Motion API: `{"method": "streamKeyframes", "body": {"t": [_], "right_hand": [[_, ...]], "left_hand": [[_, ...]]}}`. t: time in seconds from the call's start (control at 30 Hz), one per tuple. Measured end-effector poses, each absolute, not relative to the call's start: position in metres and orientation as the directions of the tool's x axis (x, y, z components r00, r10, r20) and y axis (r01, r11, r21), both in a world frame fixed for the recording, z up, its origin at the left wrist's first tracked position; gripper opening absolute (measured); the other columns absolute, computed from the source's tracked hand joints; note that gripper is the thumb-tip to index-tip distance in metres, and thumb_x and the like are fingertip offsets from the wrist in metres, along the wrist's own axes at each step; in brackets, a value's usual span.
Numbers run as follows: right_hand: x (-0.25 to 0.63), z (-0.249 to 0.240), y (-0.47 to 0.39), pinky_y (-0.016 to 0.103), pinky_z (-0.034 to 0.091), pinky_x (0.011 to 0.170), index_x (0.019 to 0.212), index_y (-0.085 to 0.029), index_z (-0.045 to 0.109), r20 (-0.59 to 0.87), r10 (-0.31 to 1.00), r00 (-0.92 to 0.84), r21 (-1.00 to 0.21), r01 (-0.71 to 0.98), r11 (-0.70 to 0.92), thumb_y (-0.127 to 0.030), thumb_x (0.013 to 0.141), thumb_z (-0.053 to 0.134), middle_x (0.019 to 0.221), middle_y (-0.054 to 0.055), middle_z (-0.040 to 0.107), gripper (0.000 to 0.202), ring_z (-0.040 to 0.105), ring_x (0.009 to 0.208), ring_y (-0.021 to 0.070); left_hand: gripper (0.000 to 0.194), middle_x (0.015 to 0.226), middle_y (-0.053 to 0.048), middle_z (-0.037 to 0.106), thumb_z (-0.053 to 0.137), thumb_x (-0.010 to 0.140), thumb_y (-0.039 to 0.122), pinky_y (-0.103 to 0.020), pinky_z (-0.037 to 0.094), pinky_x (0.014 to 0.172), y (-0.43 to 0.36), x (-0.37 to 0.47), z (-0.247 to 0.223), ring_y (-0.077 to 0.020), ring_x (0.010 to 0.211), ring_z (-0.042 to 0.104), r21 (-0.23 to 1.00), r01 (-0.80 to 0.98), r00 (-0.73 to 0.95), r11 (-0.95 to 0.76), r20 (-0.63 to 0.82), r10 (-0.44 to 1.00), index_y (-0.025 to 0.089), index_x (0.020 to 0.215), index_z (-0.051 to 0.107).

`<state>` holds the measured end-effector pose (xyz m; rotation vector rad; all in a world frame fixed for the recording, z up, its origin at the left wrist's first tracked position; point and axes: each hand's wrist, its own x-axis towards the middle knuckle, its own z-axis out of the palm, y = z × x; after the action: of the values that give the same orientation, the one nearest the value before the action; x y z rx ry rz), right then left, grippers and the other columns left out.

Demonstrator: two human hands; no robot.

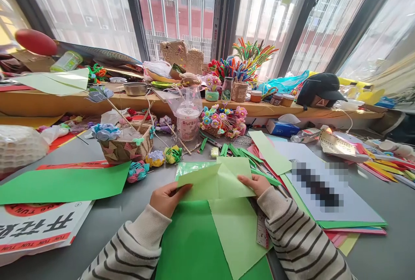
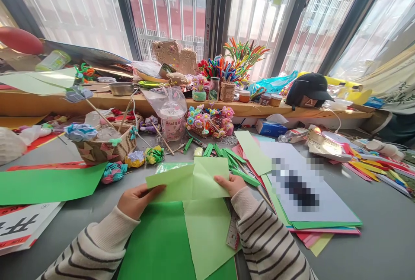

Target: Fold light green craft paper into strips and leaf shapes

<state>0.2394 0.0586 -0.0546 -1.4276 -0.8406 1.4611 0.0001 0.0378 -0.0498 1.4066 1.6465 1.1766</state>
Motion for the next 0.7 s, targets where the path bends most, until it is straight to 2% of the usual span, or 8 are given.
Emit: {"method": "streamKeyframes", "body": {"t": [0.17,0.43,0.7], "right_hand": [[0.2379,-0.0595,0.0598,0.023,0.042,0.042,0.051,-0.016,0.058,-0.385,0.922,0.036,-0.907,-0.200,-0.371,-0.025,0.048,0.066,0.046,-0.001,0.058,0.012,0.051,0.039,0.0109],[0.2391,-0.0560,0.0583,0.023,0.042,0.043,0.054,-0.013,0.058,-0.371,0.927,0.044,-0.920,-0.156,-0.361,-0.024,0.047,0.067,0.047,0.000,0.059,0.016,0.051,0.040,0.0107],[0.2370,-0.0580,0.0581,0.021,0.043,0.041,0.054,-0.016,0.059,-0.409,0.912,-0.010,-0.884,-0.243,-0.399,-0.023,0.048,0.066,0.050,0.000,0.059,0.013,0.052,0.041,0.0104]], "left_hand": [[0.029,0.061,-0.001,0.066,0.058,0.048,0.043,-0.024,0.042,0.053,0.0366,0.0015,-0.0521,-0.0186,0.059,0.056,0.924,0.381,-0.214,-0.031,0.120,0.969,0.018,0.061,0.066],[0.031,0.061,-0.001,0.067,0.060,0.048,0.040,-0.024,0.044,0.051,0.0396,-0.0001,-0.0530,-0.0186,0.059,0.057,0.964,0.265,-0.190,0.011,0.041,0.981,0.017,0.067,0.066],[0.021,0.059,0.001,0.065,0.059,0.052,0.036,-0.021,0.043,0.051,0.0350,0.0012,-0.0491,-0.0156,0.057,0.056,0.927,0.352,-0.179,-0.127,0.200,0.963,0.019,0.061,0.066]]}}
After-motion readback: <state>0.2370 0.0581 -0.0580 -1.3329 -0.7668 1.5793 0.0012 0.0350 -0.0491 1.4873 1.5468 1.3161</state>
